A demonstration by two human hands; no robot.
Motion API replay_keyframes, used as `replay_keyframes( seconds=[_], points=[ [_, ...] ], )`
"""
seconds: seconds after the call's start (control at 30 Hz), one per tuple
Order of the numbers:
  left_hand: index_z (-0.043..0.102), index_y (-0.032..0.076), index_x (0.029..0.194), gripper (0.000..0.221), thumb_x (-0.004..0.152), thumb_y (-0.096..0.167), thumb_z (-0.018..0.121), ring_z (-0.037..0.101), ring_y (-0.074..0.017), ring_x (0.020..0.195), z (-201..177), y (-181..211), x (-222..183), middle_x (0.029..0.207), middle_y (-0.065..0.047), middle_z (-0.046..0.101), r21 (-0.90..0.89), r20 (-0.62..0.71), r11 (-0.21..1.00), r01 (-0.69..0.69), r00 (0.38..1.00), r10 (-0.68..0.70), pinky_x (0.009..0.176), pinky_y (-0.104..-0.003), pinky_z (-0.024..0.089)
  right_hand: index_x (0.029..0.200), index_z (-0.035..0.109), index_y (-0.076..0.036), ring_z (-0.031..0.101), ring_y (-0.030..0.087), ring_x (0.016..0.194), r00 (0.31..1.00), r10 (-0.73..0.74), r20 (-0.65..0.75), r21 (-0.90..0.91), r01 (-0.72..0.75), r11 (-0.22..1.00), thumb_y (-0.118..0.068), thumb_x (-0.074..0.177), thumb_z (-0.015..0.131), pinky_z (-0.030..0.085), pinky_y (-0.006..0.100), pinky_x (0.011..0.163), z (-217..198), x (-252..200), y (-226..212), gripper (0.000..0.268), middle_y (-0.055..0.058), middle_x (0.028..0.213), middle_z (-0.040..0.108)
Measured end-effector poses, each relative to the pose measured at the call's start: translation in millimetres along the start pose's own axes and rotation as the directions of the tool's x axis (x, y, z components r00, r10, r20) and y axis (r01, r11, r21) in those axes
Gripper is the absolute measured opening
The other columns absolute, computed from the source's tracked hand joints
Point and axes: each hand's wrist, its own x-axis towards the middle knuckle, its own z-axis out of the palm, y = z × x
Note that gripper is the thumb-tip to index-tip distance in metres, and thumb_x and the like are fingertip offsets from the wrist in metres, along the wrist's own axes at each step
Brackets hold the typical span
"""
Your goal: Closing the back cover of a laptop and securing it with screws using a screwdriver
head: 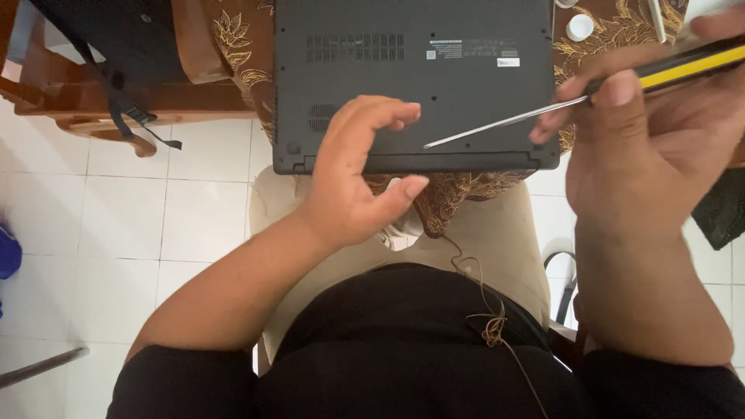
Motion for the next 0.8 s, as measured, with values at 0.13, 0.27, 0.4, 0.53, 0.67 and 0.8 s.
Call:
replay_keyframes(
  seconds=[0.13, 0.27, 0.4, 0.53, 0.67, 0.8],
  points=[
    [0.067, 0.007, 0.123, 0.041, 0.097, 0.040, 0.066, 0.064, -0.0299, 0.116, 1.6, -7.0, 6.7, 0.123, -0.009, 0.070, 0.358, 0.253, 0.918, -0.169, 0.964, 0.079, 0.103, -0.049, 0.046, 0.152, 0.029, -0.006, 0.055, 0.040, 0.090, 1.000, 0.010, -0.021, -0.149, -0.013, 0.989, -0.004, 0.130, 0.048, 0.060, 0.049, 0.078, -11.3, 0.0, -1.1, 0.029, 0.035, 0.116, 0.050],
    [0.073, 0.007, 0.114, 0.044, 0.083, 0.029, 0.096, 0.063, -0.0254, 0.113, 15.0, -25.9, -3.1, 0.120, -0.006, 0.071, 0.563, 0.430, 0.662, -0.495, 0.859, 0.277, 0.107, -0.044, 0.049, 0.124, 0.054, 0.006, 0.067, 0.024, 0.094, 0.989, 0.138, -0.044, -0.395, -0.144, 0.907, -0.017, 0.131, 0.064, 0.057, 0.031, 0.088, -4.2, 4.4, -15.9, 0.026, 0.017, 0.114, 0.061],
    [0.071, 0.000, 0.108, 0.017, 0.094, -0.009, 0.072, 0.066, -0.0312, 0.105, 22.2, -34.1, -3.4, 0.113, -0.012, 0.070, 0.549, 0.341, 0.651, -0.524, 0.851, 0.398, 0.087, -0.044, 0.061, 0.137, 0.031, 0.014, 0.060, 0.035, 0.086, 0.981, 0.007, 0.192, -0.403, 0.073, 0.912, 0.010, 0.127, 0.060, 0.059, 0.043, 0.084, -17.1, 14.5, -4.1, 0.030, 0.033, 0.110, 0.057],
    [0.073, 0.005, 0.103, 0.014, 0.093, -0.005, 0.073, 0.068, -0.0252, 0.099, 26.7, -32.1, -3.1, 0.107, -0.006, 0.071, 0.648, 0.334, 0.518, -0.559, 0.819, 0.466, 0.083, -0.036, 0.059, 0.146, 0.028, 0.009, 0.061, 0.043, 0.114, 0.923, -0.014, 0.386, -0.504, 0.224, 0.834, 0.001, 0.123, 0.065, 0.049, 0.046, 0.103, -21.7, 20.3, -3.0, 0.044, 0.033, 0.126, 0.052],
    [0.075, 0.006, 0.103, 0.017, 0.092, -0.004, 0.067, 0.070, -0.0236, 0.100, 33.2, -27.1, -8.0, 0.105, -0.005, 0.069, 0.729, 0.329, 0.448, -0.517, 0.839, 0.433, 0.083, -0.032, 0.061, 0.143, 0.029, 0.011, 0.060, 0.040, 0.114, 0.936, 0.088, 0.340, -0.505, 0.103, 0.857, 0.003, 0.126, 0.063, 0.047, 0.042, 0.093, -18.5, 16.6, -5.3, 0.039, 0.032, 0.125, 0.055],
    [0.075, 0.008, 0.103, 0.017, 0.092, -0.002, 0.068, 0.070, -0.0214, 0.101, 34.2, -26.7, -10.4, 0.107, -0.003, 0.070, 0.757, 0.337, 0.417, -0.504, 0.847, 0.412, 0.088, -0.030, 0.061, 0.146, 0.027, 0.011, 0.059, 0.045, 0.120, 0.920, 0.059, 0.386, -0.504, 0.157, 0.849, 0.008, 0.127, 0.060, 0.047, 0.048, 0.107, -21.2, 17.7, -2.9, 0.038, 0.036, 0.133, 0.050]
  ],
)
